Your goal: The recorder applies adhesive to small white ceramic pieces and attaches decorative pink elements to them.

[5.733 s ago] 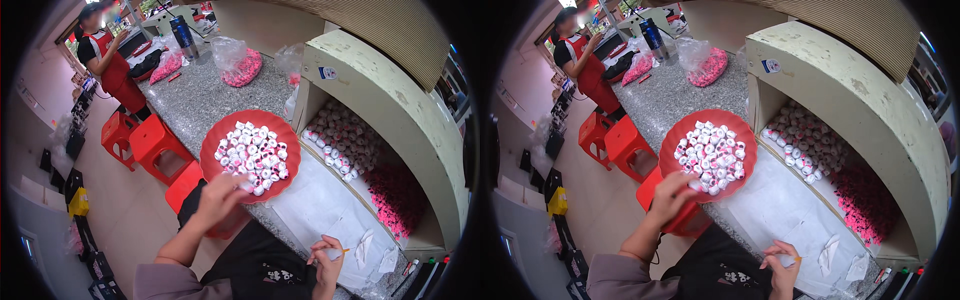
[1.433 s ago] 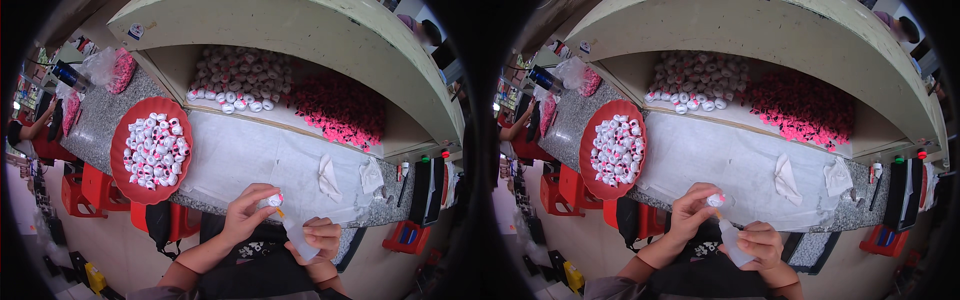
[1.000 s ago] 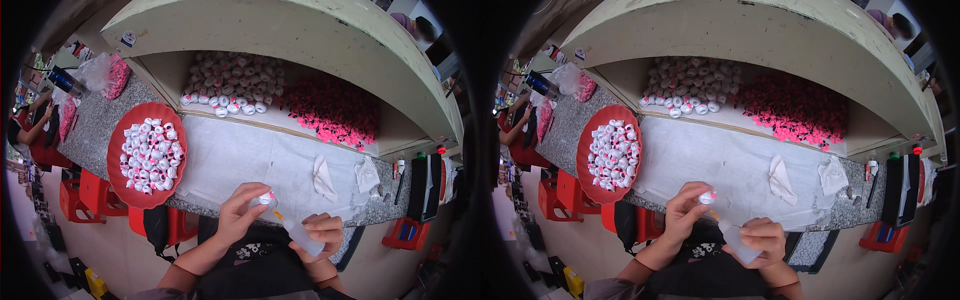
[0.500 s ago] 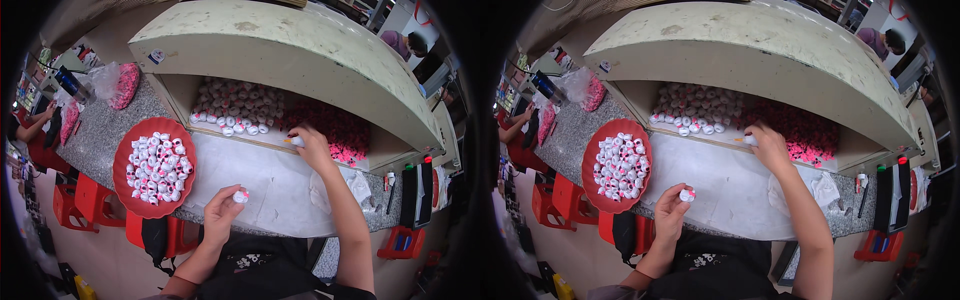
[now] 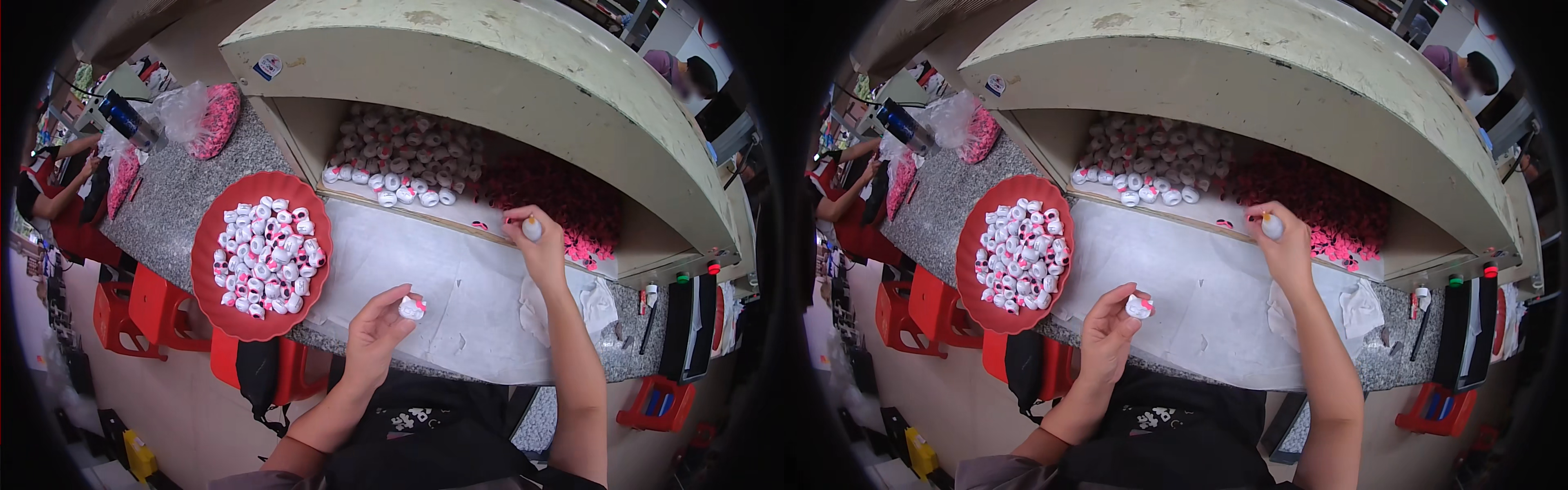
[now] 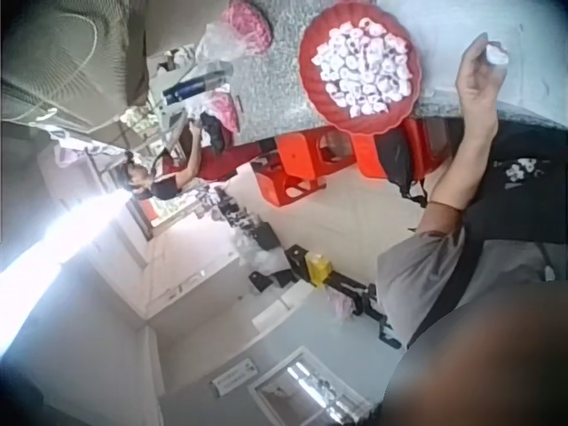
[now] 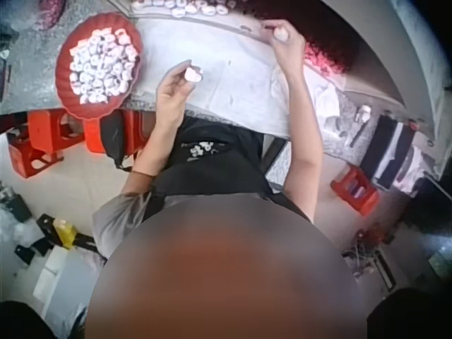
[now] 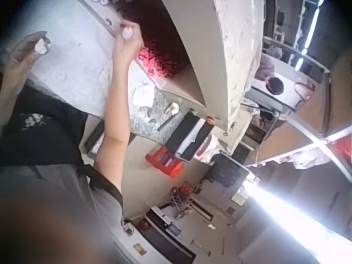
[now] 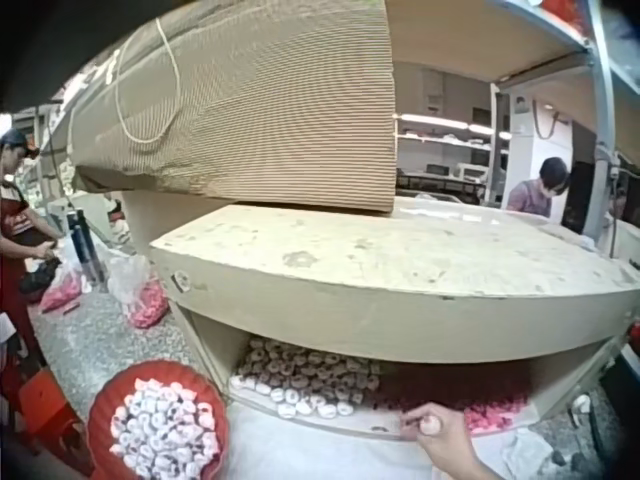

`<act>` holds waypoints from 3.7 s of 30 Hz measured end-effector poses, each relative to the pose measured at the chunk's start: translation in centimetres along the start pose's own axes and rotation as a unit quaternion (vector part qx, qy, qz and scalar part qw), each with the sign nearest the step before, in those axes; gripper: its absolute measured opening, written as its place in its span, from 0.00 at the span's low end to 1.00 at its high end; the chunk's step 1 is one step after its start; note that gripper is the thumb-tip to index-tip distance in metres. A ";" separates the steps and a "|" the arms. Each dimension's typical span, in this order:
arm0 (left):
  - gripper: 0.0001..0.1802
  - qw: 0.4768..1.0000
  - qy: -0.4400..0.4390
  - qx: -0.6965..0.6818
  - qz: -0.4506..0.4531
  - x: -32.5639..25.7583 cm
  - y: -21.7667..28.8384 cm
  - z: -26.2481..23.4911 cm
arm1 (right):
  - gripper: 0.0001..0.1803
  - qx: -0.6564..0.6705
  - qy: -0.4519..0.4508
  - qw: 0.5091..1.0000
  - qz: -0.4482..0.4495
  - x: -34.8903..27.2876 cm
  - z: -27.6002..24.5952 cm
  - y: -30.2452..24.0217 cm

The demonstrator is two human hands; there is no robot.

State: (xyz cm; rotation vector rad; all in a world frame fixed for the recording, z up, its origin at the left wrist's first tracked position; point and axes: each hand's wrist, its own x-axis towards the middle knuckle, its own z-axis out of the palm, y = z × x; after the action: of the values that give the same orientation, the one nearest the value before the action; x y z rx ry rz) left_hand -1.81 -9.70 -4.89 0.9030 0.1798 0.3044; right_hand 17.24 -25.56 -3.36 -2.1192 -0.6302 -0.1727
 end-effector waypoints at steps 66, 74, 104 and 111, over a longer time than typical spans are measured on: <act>0.14 0.984 -0.166 0.055 -0.016 -2.0 -1.3 1.8 | 0.14 0.469 -0.088 0.851 0.218 -12.9 0.5 -8.1; 0.12 0.986 -0.160 0.054 0.001 -2.0 -1.5 1.9 | 0.12 0.492 -0.087 0.844 0.195 -13.3 0.8 -7.6; 0.14 0.991 -0.123 0.050 0.020 -2.5 -1.9 2.5 | 0.12 0.532 -0.070 0.813 0.225 -13.4 0.8 -7.9; 0.13 0.994 -0.108 0.028 0.000 -2.4 -2.0 2.6 | 0.11 0.539 -0.057 0.808 0.229 -13.4 1.1 -7.8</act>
State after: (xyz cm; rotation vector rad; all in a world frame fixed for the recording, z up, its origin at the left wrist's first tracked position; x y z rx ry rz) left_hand -2.96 -13.59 -4.79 0.9853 -0.0117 0.2010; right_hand 1.68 -25.96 -2.96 -1.0916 -0.1544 0.4936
